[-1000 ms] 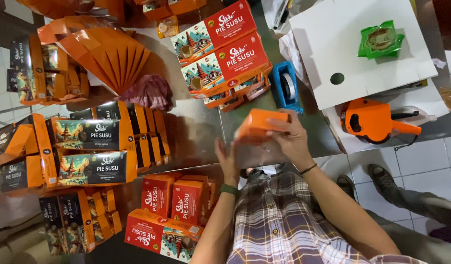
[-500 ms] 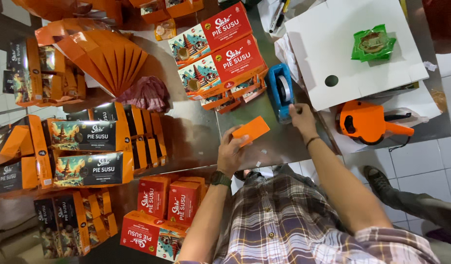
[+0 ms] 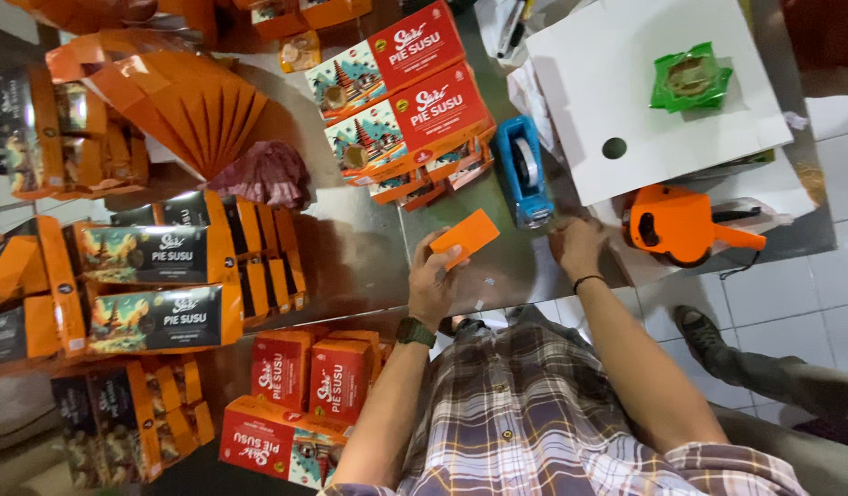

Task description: The person assembles orange cardboard boxes, fills them with smaller red packages, and uses a tape dispenser to seal the boxes on a metal table.

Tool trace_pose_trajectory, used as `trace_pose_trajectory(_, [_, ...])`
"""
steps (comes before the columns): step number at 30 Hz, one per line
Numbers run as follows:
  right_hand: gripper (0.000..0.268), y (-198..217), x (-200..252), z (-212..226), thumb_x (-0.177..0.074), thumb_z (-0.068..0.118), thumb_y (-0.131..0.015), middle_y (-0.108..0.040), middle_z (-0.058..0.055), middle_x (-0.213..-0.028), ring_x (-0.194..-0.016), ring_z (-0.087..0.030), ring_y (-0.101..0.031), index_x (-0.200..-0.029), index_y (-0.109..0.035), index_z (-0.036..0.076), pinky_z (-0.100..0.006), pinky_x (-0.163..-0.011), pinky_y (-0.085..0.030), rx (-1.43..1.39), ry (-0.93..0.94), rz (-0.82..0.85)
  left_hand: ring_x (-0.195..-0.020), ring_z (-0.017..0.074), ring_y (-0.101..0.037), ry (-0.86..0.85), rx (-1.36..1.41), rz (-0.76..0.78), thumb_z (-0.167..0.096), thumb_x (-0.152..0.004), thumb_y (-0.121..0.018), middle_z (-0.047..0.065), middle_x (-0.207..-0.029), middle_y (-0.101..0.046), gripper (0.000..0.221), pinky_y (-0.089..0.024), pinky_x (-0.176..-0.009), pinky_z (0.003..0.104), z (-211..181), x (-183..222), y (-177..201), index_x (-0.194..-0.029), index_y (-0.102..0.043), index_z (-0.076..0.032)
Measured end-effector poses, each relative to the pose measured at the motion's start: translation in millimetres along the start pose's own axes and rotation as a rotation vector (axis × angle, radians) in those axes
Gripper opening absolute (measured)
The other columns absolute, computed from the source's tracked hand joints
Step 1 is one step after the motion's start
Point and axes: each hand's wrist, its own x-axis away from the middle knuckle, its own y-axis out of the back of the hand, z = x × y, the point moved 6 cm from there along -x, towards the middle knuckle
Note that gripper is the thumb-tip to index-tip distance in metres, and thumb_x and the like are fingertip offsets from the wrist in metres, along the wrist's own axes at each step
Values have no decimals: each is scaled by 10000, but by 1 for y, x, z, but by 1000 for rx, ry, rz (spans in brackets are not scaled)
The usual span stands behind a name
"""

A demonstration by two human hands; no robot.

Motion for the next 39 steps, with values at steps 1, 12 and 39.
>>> trace_pose_trajectory(1, [375,7,1,4,-800,165,-831,-633,-236,-1217,-1090,-503,-654,-1156,-754,79,-540,-915,-549,319,112,-54,-1162,374,-670,7,-8,11,-75,-894,-781,191,-1324,-609,331,-563,-940,453,-3,-2,0,-1209,-730,-163])
trace_pose_trajectory(12, [983,-8,175,182,-865,77,-763,-703,-185,-734,-553,-211,-628,-1658,-186,147,-327,-554,-553,-449,171,416,-1258,370,-638,130,105,40,-127,-872,-825,194,-1387,-641,169,-472,-1083,468,-17,14,4,-1012,-803,-220])
trace_pose_trajectory(39, [648,-126,281,265,-857,258,-734,-628,-179,-1443,-1328,-312,-574,-1456,-577,69,-468,-1093,-468,-160,200,1021,-1365,404,-489,528,-860,-333,-358,-942,-664,205,-1421,-563,470,-212,-1200,558,-170,110,229,-1343,-624,-116])
